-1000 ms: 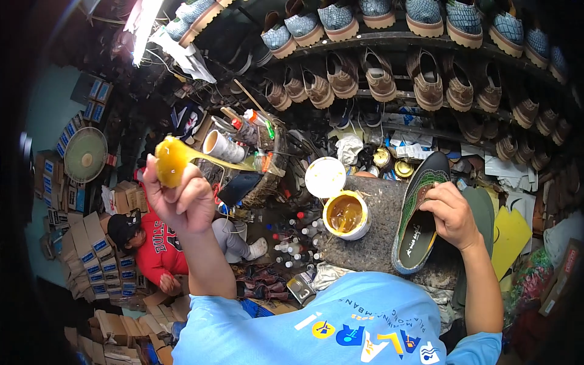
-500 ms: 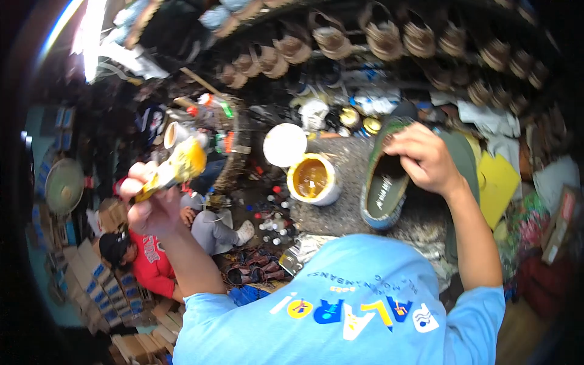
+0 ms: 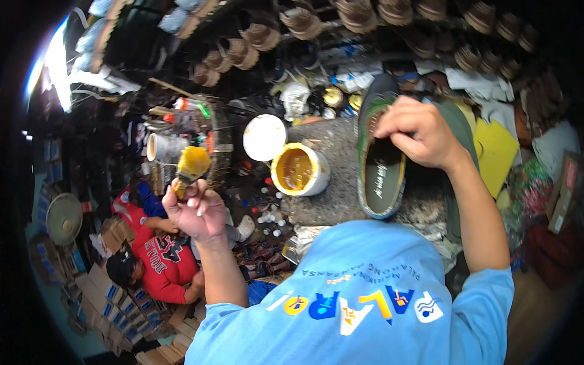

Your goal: Applying glue to the interior of a shoe and inserting an insole.

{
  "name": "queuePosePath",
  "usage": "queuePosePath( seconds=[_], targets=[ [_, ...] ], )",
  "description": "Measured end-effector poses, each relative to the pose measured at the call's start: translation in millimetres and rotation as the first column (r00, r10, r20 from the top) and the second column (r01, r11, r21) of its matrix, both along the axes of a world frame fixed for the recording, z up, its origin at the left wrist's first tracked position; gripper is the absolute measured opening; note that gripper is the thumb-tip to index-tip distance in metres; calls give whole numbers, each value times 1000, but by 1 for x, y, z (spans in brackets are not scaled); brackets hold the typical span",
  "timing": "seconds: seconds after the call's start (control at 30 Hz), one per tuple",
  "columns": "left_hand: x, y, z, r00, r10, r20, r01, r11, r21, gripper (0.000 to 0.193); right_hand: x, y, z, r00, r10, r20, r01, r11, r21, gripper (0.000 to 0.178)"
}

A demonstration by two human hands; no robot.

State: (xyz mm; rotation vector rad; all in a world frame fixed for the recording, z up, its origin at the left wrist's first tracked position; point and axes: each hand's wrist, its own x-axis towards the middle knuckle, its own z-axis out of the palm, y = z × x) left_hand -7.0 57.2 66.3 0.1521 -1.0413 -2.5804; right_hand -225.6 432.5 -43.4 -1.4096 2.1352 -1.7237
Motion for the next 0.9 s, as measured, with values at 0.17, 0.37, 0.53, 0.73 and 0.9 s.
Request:
queuePosePath(
  seconds=[0.17, 0.37, 0.53, 0.73, 0.9],
  targets=[
    [-4, 39, 23, 994, 55, 96, -22, 948, -317, 34, -10, -9, -1, 998, 55, -20, -55, 998, 3, 20],
    [-40, 134, 25, 977, -94, 193, 209, 211, -955, 21, -13, -10, 0, 991, 124, 59, -126, 992, 24, 23],
    [-79, 175, -26, 965, -213, 155, 143, -71, -987, 15, -13, -9, 0, 992, 117, 55, -117, 993, 4, 20],
    [-86, 173, -22, 923, -215, 320, 324, -18, -946, 11, -15, -6, -5, 990, 129, 60, -128, 991, -26, 20],
    [-101, 172, -28, 942, -186, 278, 286, 20, -958, 10, -19, -4, -3, 986, 155, 67, -154, 988, -20, 19]
  ],
)
